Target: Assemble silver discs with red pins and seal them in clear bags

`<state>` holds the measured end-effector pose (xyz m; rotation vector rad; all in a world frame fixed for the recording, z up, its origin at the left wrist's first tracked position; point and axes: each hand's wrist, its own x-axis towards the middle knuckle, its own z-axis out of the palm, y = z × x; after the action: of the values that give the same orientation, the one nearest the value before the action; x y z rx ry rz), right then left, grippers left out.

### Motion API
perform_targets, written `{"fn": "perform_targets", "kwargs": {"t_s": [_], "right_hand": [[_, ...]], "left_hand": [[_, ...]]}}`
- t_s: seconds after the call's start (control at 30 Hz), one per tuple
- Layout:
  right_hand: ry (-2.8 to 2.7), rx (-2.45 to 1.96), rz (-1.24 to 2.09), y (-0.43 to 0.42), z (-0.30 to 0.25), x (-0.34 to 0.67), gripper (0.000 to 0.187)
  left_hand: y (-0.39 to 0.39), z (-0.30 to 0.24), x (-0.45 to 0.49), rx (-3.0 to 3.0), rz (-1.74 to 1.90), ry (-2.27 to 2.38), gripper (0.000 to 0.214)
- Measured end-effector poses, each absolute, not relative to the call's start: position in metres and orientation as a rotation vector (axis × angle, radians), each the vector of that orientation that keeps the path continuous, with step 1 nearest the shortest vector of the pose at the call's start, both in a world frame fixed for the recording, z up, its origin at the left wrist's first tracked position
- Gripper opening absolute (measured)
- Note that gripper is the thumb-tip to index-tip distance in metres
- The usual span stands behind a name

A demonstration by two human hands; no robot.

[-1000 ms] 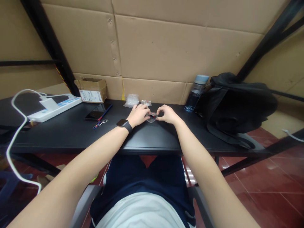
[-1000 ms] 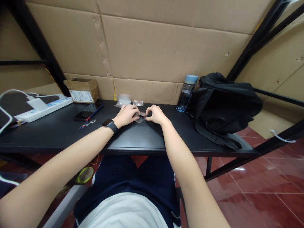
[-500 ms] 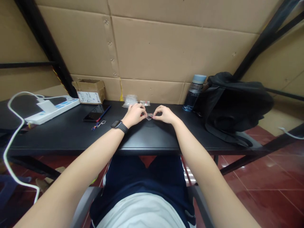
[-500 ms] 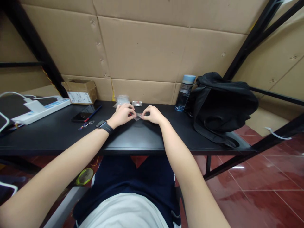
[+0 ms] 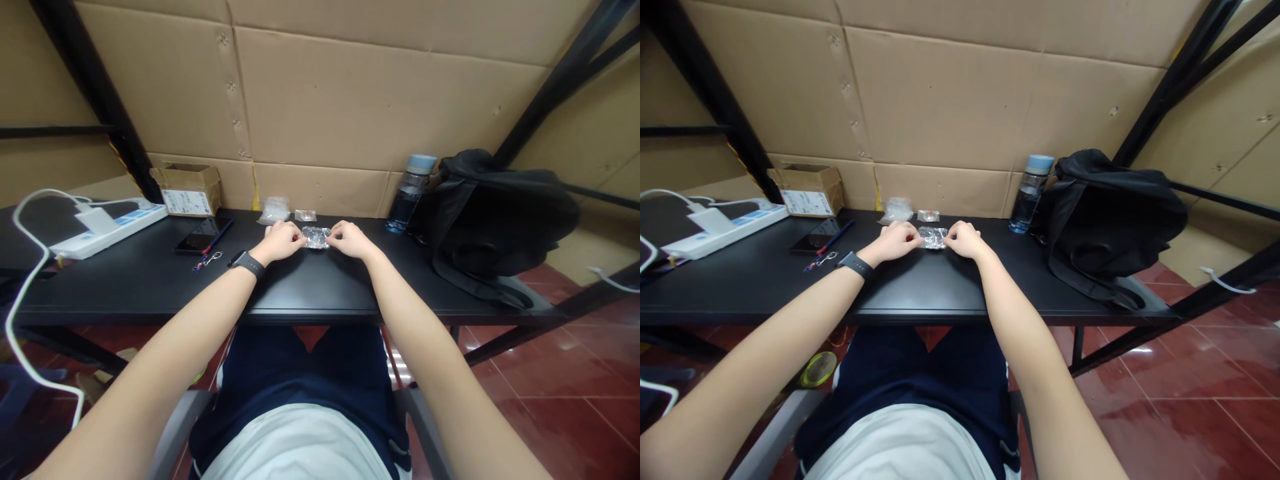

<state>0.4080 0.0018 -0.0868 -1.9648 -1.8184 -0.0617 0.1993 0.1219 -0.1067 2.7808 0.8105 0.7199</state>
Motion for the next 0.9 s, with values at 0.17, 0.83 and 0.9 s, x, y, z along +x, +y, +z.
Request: {"fn": "perform_targets", "kwargs": {"t_s": [0.17, 0.83, 0.9], "right_hand": [[-1.752, -2.04, -0.023, -0.002, -0.084, 0.399, 0.016], [-1.909, -1.971, -0.071, 0.0, -0.094, 0.4, 0.025], [-1.898, -1.976, -0.055, 0.0, -0.093, 0.399, 0.019]], "left_hand": [[0.125, -0.111, 0.198, 2.772, 0.752, 0.871, 0.027], [0.112, -0.112, 0.199, 2.904, 0.824, 0.654, 0.021], [0.113, -0.114, 0.2, 2.911, 0.797, 0.65, 0.024]]}}
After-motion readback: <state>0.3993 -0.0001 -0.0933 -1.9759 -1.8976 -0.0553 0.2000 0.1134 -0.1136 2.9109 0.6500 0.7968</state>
